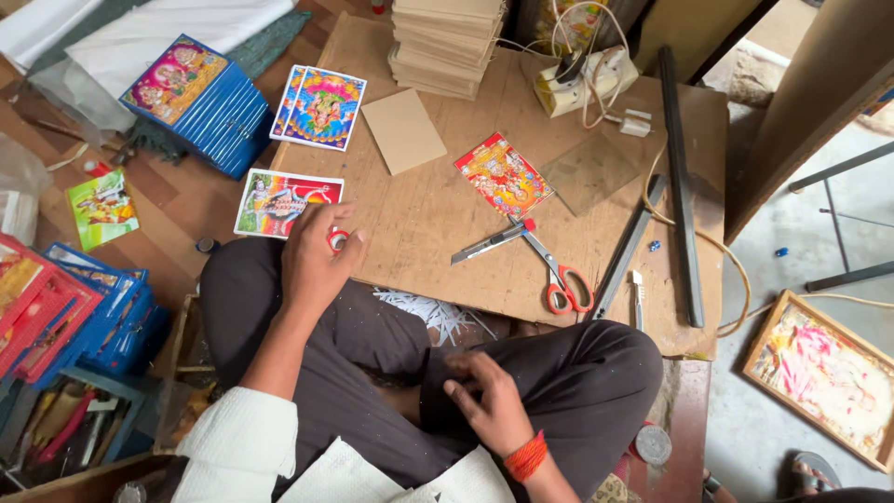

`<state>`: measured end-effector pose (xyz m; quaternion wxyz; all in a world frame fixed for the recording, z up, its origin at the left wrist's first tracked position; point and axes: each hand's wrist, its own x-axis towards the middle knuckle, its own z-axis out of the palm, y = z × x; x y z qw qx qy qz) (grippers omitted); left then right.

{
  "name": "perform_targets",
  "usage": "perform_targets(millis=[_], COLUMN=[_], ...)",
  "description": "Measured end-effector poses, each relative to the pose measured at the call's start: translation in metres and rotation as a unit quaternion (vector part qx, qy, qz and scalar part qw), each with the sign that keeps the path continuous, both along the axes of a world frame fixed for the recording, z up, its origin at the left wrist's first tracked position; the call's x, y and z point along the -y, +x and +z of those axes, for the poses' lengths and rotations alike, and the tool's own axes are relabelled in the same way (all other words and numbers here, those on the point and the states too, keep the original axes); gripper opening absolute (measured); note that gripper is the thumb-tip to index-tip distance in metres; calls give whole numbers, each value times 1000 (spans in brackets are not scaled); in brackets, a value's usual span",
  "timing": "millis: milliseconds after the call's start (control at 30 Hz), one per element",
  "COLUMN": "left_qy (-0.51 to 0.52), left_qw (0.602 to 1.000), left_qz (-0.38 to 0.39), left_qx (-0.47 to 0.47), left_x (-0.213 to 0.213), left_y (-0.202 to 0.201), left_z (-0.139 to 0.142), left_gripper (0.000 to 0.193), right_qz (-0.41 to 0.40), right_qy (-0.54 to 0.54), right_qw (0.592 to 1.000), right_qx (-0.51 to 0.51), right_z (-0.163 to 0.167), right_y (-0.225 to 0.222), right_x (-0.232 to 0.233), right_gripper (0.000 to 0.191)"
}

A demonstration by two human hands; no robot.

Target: The person sits on the floor and assembles decorative cards by applying red tape to the edges of printed images and mounting them onto cardboard. They use scissors to trim the edges of the printed images and place the finished cards into a stack.

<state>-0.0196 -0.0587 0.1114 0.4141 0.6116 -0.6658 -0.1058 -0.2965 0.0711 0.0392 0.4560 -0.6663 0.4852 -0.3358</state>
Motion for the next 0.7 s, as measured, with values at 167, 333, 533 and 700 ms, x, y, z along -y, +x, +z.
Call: perform_targets(millis=[167, 333, 533, 700], left_qy=[3, -24, -31, -53], left_qw=[998, 998, 987, 974], left_qz=[30, 45, 100, 78], left_qx=[54, 43, -119, -204], left_x=[-4, -1, 13, 28], left_y=[30, 71, 137, 154], left_z=[-20, -58, -109, -129], left_gripper=[36, 36, 36, 28], right_qz=[21, -14, -16, 14], right_qy=[-144, -156, -225, -231], right_qw=[977, 938, 833, 832], right_qx=[-157, -310, -505, -505], right_z=[9, -7, -31, -34], right_y=[6, 32, 60, 71], right_x=[56, 132, 200, 211], right_gripper=[67, 75, 49, 31])
